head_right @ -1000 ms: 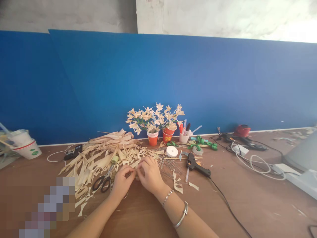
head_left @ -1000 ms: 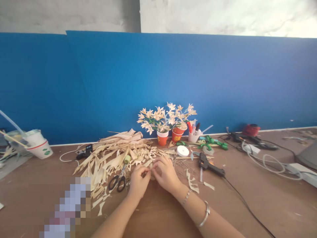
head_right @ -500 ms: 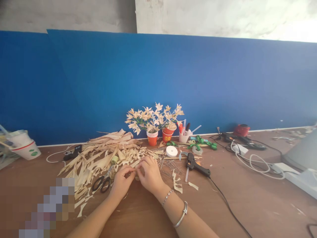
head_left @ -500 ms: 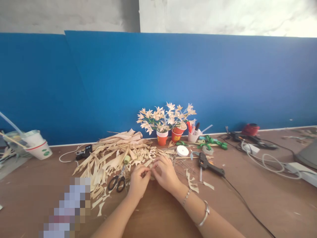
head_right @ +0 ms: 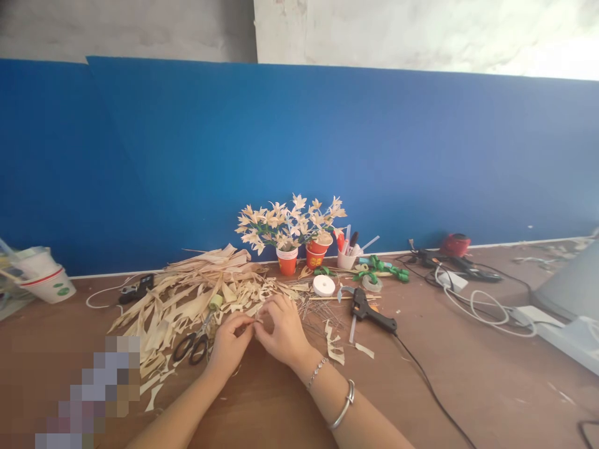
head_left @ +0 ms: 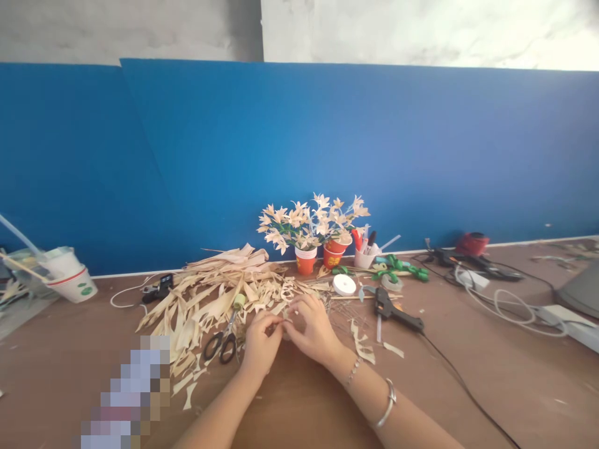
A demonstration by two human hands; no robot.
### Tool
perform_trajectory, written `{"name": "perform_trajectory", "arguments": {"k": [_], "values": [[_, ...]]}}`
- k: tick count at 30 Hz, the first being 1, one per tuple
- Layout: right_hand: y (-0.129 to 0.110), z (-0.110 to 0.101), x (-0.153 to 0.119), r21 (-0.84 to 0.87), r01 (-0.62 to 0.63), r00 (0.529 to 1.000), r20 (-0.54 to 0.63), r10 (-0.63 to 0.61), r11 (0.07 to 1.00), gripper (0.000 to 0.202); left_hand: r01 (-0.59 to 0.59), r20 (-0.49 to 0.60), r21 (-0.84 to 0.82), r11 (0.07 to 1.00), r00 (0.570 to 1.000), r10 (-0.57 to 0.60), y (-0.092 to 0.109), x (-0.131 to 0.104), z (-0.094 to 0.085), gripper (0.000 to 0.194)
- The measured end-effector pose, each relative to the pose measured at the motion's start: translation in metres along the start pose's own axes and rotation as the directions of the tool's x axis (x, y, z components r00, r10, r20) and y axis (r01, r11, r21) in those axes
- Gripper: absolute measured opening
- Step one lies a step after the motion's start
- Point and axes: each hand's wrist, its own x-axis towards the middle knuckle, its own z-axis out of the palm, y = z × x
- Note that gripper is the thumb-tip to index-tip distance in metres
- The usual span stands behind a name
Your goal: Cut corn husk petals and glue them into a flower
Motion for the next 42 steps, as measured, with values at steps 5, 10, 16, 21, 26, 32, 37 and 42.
{"name": "perform_trajectory", "arguments": {"k": [5, 10, 16, 21, 26, 32, 37, 42], "values": [[0.003, -0.001, 0.003, 0.165, -0.207, 0.973, -0.068, 0.22, 0.964, 0.006, 0.023, -0.045, -0.032, 0.999, 0.999, -0.025, 0.0, 0.0, -0.001, 0.015], [0.009, 0.005, 0.004, 0.341, -0.369, 0.928, 0.079, 0.365, 0.864, 0.018, 0.011, -0.039, -0.061, 0.998, 0.999, -0.013, -0.001, 0.0, 0.0, 0.015], [0.006, 0.005, 0.006, 0.419, -0.466, 0.884, 0.183, 0.43, 0.779, 0.024, 0.014, -0.057, -0.056, 0.998, 0.998, -0.017, 0.0, 0.0, -0.001, 0.015], [0.0, 0.002, 0.008, 0.484, -0.566, 0.824, 0.318, 0.469, 0.667, 0.024, 0.016, -0.06, -0.053, 0.998, 0.998, -0.019, -0.001, 0.0, -0.001, 0.015], [-0.003, 0.001, 0.009, 0.556, -0.633, 0.769, 0.37, 0.521, 0.539, 0.018, -0.003, -0.025, -0.029, 1.0, 1.0, 0.003, -0.004, -0.001, 0.002, 0.013], [0.001, 0.002, 0.007, 0.55, -0.659, 0.748, 0.416, 0.517, 0.512, 0.016, -0.027, -0.013, 0.012, 1.0, 1.0, 0.027, -0.005, -0.002, 0.003, 0.024], [0.005, 0.005, 0.006, 0.546, -0.64, 0.766, 0.402, 0.501, 0.541, 0.016, -0.058, 0.015, 0.039, 0.998, 0.998, 0.057, -0.003, -0.003, 0.001, 0.01], [0.004, 0.005, 0.007, 0.537, -0.593, 0.805, 0.364, 0.469, 0.6, 0.019, -0.091, -0.02, 0.047, 0.995, 0.996, 0.092, -0.001, -0.002, 0.001, 0.01]]}}
